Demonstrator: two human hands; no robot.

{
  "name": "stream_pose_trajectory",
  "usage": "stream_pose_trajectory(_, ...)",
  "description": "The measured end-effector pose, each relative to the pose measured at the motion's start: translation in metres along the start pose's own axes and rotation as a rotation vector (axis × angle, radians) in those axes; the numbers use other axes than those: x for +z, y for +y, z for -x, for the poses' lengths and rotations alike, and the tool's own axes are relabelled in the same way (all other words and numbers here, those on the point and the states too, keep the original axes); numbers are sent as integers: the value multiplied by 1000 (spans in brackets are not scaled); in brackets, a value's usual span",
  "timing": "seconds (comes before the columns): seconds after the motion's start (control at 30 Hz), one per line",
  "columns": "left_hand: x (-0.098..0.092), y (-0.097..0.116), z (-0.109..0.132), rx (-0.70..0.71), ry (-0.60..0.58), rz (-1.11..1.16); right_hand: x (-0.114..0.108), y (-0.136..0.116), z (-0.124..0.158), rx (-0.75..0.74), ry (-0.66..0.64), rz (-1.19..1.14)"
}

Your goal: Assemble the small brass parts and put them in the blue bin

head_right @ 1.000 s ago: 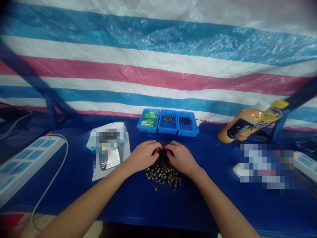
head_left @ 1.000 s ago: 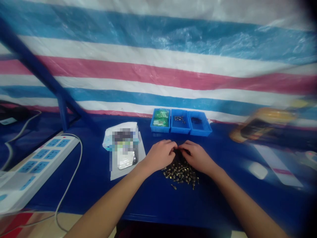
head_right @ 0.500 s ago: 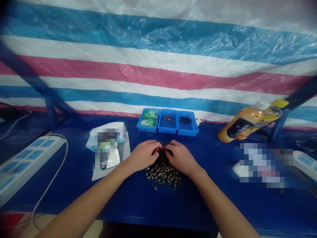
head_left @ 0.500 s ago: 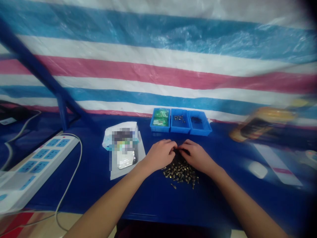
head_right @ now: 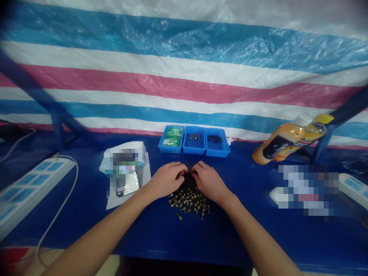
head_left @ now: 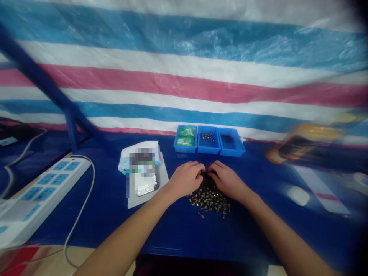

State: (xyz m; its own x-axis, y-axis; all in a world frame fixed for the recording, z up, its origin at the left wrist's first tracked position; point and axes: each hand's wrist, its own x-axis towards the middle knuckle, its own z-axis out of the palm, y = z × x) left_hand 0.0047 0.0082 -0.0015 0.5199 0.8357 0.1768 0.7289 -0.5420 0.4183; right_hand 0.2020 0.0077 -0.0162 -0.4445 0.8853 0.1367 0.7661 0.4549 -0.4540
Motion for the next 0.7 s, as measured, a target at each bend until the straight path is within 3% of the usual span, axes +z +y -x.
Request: stream_pose_trajectory(0.7, 1, -1, 1, 11, 4, -4, 4, 9, -2, -23, 106, -134)
